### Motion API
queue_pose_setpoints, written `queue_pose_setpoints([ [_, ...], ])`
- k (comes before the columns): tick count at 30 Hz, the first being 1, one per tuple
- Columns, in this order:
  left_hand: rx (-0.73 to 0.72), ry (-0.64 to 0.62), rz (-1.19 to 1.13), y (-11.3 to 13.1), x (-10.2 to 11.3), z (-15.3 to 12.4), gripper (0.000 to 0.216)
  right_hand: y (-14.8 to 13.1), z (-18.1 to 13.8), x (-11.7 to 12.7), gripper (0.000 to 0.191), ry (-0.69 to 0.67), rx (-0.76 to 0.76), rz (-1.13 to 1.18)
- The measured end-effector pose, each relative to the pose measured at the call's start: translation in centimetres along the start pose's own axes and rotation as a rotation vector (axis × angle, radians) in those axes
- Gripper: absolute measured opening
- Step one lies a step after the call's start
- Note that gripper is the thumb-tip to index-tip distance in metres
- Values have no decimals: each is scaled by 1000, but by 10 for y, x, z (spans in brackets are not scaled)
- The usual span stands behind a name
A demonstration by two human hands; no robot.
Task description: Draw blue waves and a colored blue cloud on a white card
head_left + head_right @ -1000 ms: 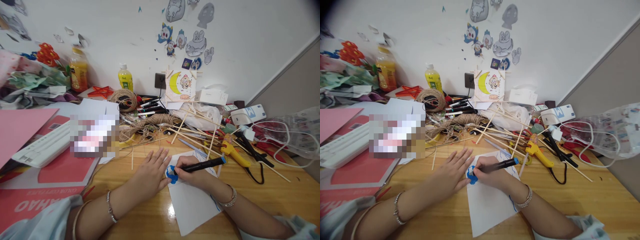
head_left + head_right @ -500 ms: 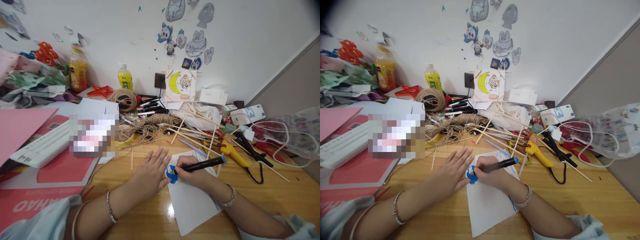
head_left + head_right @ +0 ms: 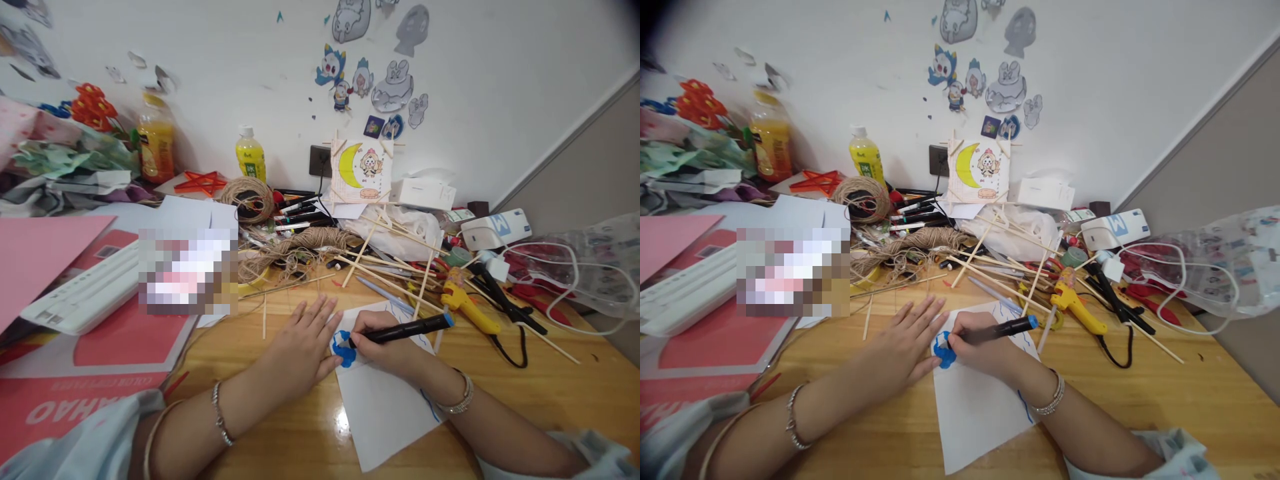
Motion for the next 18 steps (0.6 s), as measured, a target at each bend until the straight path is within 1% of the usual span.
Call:
queue_pose_setpoints([
  [3, -2, 8, -8, 0, 1, 0, 59, 0, 0, 0, 17, -5, 4, 14],
  [10, 2, -29, 9, 1, 0, 1, 60, 3, 0, 0, 16, -2, -26, 2],
  [18, 0, -47, 19, 0, 0, 1, 61, 3, 0, 1, 17, 8, -8, 9],
])
Point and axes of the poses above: each hand's wrist, its own z-axis towards the middle knuckle, its own x-axis out of the back of the hand, y = z × x, the point moved 7 cm from there along z, towards the middle knuckle, and after that the axes turned 6 degrees about z, right-handed, at the moved point
